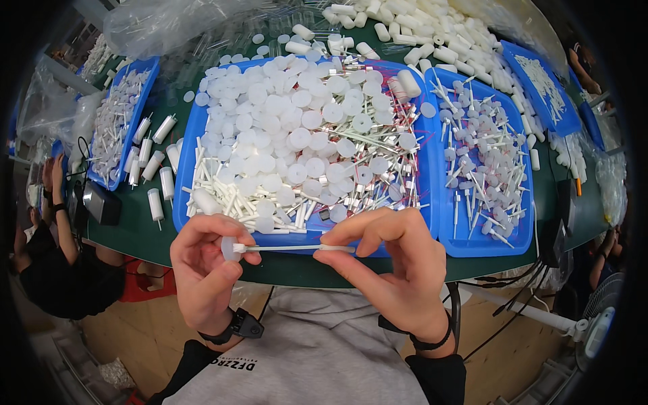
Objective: The person pours white plastic caps from a bag into a tray and joins a cap with a wire component. They then pick up an earbud and a small white ear tip, pressing them together by hand.
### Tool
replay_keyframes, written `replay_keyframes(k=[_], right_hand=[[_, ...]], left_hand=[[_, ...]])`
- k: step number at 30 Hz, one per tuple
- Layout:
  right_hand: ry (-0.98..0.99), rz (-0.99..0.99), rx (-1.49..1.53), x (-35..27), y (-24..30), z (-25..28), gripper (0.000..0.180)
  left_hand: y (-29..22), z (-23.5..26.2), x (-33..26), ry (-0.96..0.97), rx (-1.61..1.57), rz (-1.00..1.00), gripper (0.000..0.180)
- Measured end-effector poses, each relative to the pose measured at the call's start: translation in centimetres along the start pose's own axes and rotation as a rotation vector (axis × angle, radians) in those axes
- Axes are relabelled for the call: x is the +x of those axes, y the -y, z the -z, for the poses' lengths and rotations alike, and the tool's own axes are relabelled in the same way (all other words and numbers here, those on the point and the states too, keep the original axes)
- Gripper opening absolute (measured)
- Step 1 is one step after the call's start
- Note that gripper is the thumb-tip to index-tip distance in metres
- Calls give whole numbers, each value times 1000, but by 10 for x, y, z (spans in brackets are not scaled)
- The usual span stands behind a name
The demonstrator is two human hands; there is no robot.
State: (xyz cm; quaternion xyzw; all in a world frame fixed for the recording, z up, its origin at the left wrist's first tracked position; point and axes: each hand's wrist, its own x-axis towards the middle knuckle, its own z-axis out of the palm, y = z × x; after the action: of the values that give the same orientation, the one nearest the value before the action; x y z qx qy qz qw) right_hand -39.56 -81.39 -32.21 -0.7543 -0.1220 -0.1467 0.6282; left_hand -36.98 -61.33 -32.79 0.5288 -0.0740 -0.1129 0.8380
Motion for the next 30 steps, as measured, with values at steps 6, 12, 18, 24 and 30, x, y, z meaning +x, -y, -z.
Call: replay_keyframes(k=[6,12,18,24,30], right_hand=[[-37,63,-95,-2,2,1,32],[-89,51,-134,-6,3,-2,27],[-54,43,-177,-9,6,0,21],[-14,-111,0,-14,12,-8,18],[-42,-15,-139,-15,11,-11,18]], left_hand=[[1,0,0,11,18,17,33],[2,2,0,30,45,25,32],[3,2,3,139,6,42,31],[12,0,4,244,-25,27,33],[13,-6,4,262,22,31,34]])
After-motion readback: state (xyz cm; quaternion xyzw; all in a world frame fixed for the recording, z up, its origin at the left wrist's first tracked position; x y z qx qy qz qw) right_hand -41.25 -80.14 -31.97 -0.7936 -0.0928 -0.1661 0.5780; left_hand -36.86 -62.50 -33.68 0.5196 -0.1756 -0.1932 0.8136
